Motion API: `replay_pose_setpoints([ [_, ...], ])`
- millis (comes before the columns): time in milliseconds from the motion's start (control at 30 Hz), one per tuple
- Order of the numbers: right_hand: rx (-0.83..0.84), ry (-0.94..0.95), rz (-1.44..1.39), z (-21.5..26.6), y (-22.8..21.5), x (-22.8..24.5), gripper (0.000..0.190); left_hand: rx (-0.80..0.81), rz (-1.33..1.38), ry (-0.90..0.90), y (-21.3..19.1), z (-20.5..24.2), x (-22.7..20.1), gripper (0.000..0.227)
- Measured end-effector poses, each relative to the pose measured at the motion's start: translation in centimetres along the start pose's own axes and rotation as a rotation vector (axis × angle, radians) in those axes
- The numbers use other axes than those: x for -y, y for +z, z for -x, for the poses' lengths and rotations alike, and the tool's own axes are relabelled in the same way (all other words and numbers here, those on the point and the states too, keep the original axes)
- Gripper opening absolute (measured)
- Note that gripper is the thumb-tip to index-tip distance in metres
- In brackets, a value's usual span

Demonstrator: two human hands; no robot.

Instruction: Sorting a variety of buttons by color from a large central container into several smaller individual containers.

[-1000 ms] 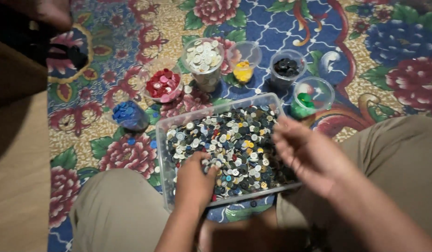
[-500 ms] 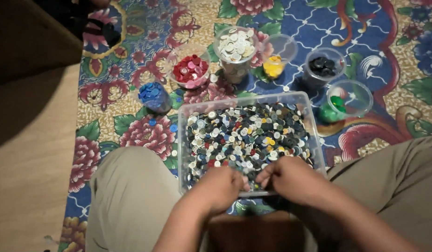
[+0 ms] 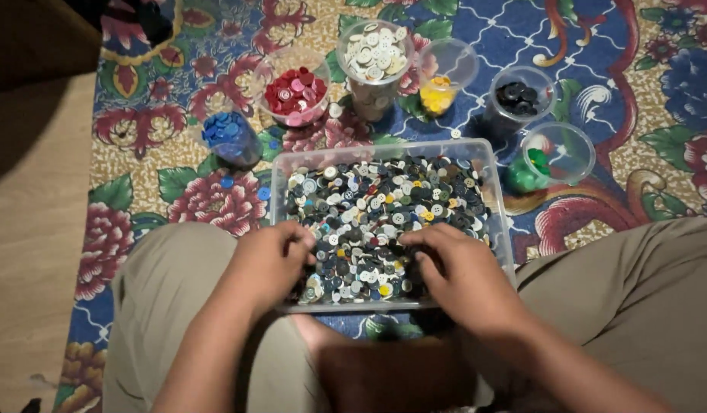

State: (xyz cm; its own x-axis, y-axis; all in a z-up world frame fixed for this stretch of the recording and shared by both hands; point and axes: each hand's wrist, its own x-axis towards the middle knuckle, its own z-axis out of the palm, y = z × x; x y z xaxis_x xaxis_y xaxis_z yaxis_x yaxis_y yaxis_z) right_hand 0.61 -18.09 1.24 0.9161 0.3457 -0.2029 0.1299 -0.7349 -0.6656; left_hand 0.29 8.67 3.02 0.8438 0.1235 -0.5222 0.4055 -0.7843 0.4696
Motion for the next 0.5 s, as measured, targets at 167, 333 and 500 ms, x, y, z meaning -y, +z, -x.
replay_pose_setpoints([
  [167,0.239,-0.032,0.119,-1.5,0.9,1.2,0.013,0.122,0.031,0.005,3.0,-0.2,-1.1,0.019],
  [333,0.365,-0.158,0.367,-2.8,3.4,0.8,0.014,0.106,0.018,-0.033,3.9,0.1,-1.3,0.021],
  [500,0.364,-0.398,0.441,-3.8,3.7,0.2,0.014,-0.014,0.137,-0.114,2.5,1.2,-0.4,0.027],
])
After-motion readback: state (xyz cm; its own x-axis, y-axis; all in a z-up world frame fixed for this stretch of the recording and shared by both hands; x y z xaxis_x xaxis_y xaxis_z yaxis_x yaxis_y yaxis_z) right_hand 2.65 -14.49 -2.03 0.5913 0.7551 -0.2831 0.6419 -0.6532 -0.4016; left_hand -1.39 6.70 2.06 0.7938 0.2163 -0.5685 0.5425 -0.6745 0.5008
